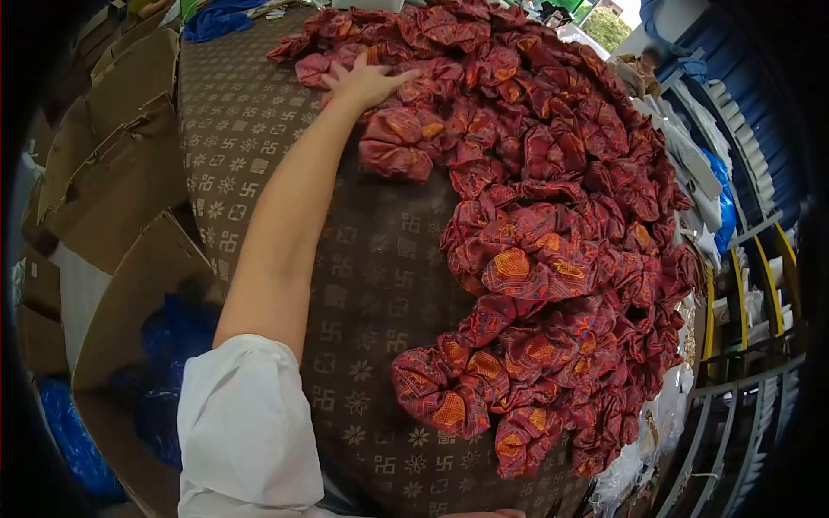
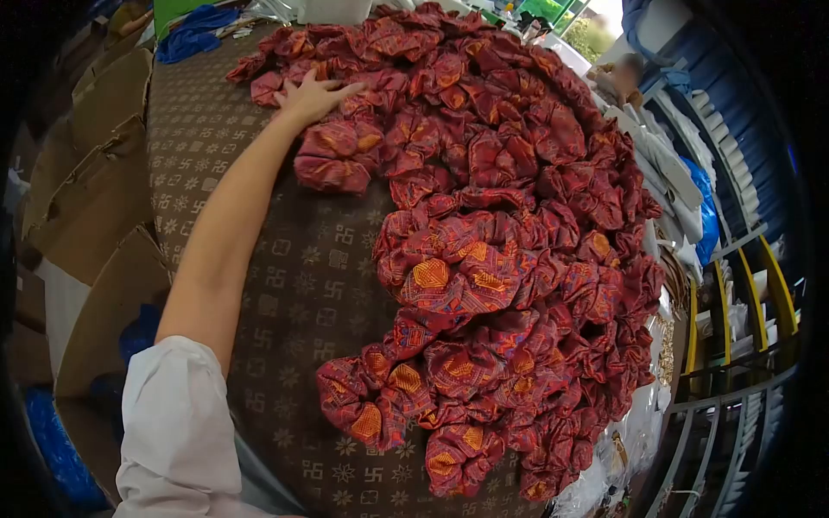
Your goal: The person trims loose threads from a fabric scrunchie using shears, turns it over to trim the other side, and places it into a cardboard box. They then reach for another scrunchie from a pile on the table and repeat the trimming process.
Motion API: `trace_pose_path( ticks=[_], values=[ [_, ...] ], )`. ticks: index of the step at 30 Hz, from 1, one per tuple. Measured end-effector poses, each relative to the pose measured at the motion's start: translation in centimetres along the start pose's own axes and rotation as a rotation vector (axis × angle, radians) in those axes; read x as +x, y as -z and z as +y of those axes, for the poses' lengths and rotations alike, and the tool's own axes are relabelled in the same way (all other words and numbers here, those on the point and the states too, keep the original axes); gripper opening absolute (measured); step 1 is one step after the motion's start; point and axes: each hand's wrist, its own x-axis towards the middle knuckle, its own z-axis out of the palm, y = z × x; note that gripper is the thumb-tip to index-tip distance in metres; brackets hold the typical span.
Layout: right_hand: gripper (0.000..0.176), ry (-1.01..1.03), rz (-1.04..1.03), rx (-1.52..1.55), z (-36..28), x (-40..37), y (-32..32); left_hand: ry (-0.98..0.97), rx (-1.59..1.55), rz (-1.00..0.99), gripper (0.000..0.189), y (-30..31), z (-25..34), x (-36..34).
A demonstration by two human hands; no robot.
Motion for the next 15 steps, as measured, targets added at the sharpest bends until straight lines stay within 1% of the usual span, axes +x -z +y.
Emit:
trace_pose_path(
  ticks=[1,3,5,7,9,11,13,15],
  values=[
    [0.018,-0.025,-0.012,0.003,0.5,0.0,-0.3,-0.029,0.037,-0.126,0.081,0.6,0.5,0.3],
    [0.019,-0.063,-0.041,0.021,1.3,-0.1,-1.1,-0.042,0.063,-0.128,0.080,0.1,0.7,0.8],
    [0.019,-0.078,-0.064,0.040,1.7,0.0,-1.8,-0.262,-0.038,-0.196,0.077,-0.2,1.2,1.7],
    [0.019,-0.081,-0.072,0.044,1.9,0.2,-2.0,-0.434,-0.279,-0.352,0.073,0.5,3.1,0.2],
    [0.020,-0.070,-0.081,0.048,1.9,0.5,-2.0,-0.570,-0.275,-0.426,0.068,-0.8,5.6,-1.7],
    [0.020,-0.062,-0.079,0.054,1.9,0.6,-2.0,-0.528,-0.258,-0.510,0.068,-2.8,7.8,-3.4],
    [0.020,-0.063,-0.069,0.059,1.9,0.5,-1.9,-0.432,-0.284,-0.613,0.058,-2.4,9.1,-5.6],
    [0.021,-0.070,-0.049,0.060,2.0,0.2,-1.6,-0.474,-0.293,-0.549,0.054,-2.3,10.4,-8.1]
  ],
)
